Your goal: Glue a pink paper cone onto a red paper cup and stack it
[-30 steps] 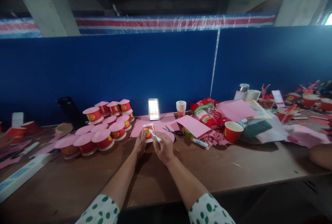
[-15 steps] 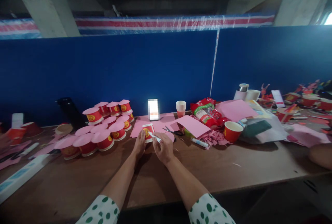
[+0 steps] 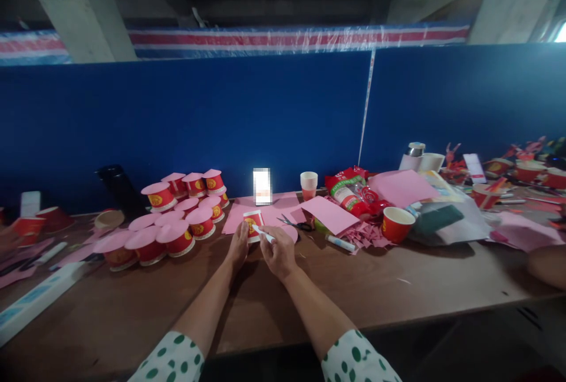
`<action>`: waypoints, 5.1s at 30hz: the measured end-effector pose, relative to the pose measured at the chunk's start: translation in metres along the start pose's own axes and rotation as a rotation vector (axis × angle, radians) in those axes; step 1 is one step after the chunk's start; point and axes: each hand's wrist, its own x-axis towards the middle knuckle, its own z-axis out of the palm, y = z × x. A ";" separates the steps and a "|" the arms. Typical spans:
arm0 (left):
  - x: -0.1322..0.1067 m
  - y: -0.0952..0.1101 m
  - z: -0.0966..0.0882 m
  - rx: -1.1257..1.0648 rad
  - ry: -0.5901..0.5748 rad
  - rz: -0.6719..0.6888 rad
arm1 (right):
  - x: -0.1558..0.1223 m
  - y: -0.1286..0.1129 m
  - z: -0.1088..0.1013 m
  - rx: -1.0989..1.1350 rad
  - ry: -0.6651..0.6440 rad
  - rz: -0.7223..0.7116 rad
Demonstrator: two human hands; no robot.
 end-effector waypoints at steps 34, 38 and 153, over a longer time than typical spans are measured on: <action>0.007 -0.008 -0.008 -0.234 0.007 -0.097 | -0.004 0.013 0.009 -0.190 -0.001 0.140; 0.006 -0.004 -0.008 -0.280 -0.004 -0.111 | -0.006 0.012 0.011 -0.155 -0.054 0.121; 0.011 -0.001 -0.007 -0.487 0.035 -0.385 | 0.020 0.062 0.012 -0.064 -0.174 0.160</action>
